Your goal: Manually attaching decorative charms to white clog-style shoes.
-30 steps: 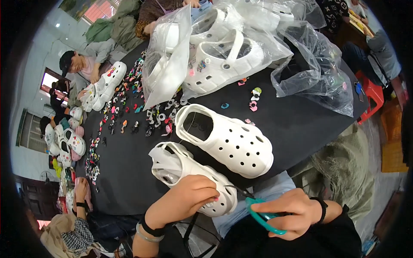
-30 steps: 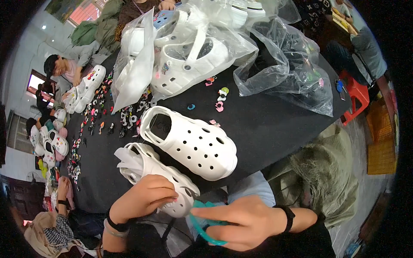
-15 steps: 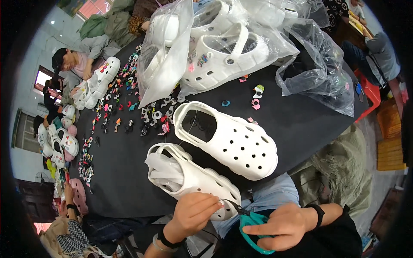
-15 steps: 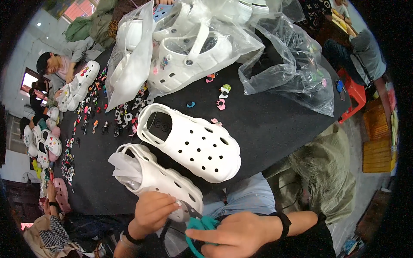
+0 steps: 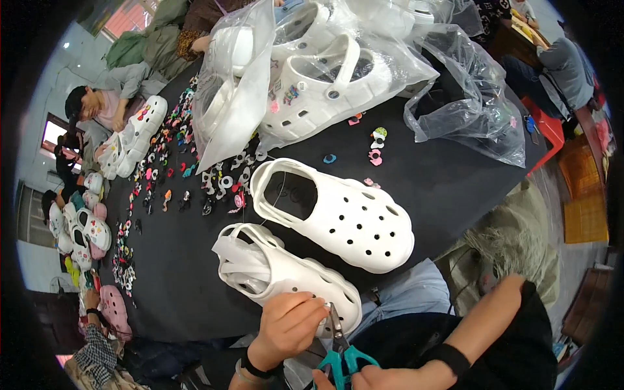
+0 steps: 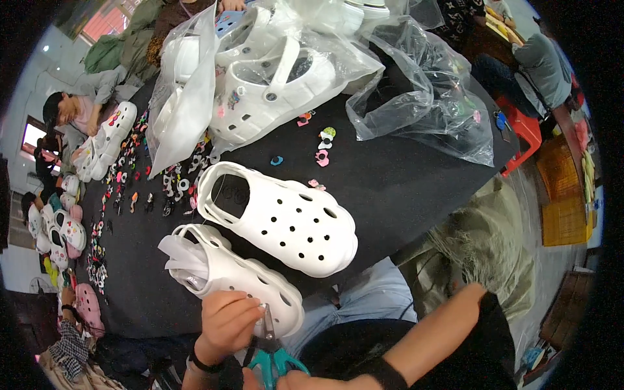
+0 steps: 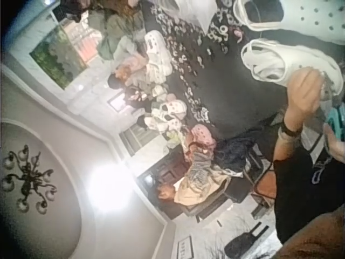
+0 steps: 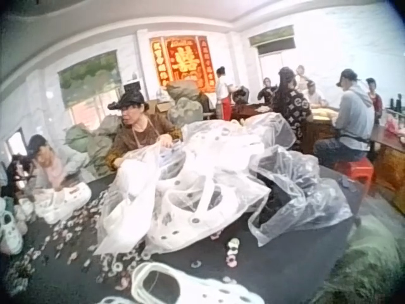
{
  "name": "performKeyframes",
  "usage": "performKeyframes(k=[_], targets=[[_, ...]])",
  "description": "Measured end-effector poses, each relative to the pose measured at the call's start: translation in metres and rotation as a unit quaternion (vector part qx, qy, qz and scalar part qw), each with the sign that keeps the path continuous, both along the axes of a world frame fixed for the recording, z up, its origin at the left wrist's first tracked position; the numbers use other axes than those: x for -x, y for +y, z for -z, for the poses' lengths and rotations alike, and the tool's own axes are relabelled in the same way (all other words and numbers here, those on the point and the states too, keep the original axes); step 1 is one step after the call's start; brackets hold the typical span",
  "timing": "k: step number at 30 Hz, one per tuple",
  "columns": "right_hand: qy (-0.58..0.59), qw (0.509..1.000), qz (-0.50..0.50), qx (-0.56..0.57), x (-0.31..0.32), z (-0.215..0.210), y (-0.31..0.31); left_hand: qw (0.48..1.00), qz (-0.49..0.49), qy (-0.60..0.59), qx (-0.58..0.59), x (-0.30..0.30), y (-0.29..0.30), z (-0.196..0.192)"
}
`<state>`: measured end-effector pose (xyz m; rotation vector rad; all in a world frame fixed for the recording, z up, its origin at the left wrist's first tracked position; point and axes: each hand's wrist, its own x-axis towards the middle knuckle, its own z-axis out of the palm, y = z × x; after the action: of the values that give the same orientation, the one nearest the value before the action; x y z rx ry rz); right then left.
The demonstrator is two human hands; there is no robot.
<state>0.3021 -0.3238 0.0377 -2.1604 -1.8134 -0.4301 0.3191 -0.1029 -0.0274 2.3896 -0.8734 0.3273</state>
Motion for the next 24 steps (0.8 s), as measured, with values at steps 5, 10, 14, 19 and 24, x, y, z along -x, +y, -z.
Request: performKeyframes(k=[5,10,14,19,24], targets=[[-0.065,0.994,-0.003,0.086,0.019,0.017,0.011,1.0,0.014,0.022,-0.004,-0.004,0.0,-0.005],[0.0,0.998,0.001,0.066,0.015,0.025,0.026,0.999,0.009,0.018,-0.036,-0.001,0.006,0.001],[0.141,0.986,-0.068,-0.048,-0.036,-0.016,0.018,0.999,0.017,0.014,-0.033,-0.001,0.008,-0.002],[0.682,0.722,0.094,-0.072,-0.127,-0.004,-0.024,0.997,0.032,0.076,-0.002,-0.009,0.004,-0.008],[0.872,0.386,0.104,-0.281,-0.123,0.055,-0.049,0.994,0.027,0.108,-0.008,-0.007,0.004,-0.014]])
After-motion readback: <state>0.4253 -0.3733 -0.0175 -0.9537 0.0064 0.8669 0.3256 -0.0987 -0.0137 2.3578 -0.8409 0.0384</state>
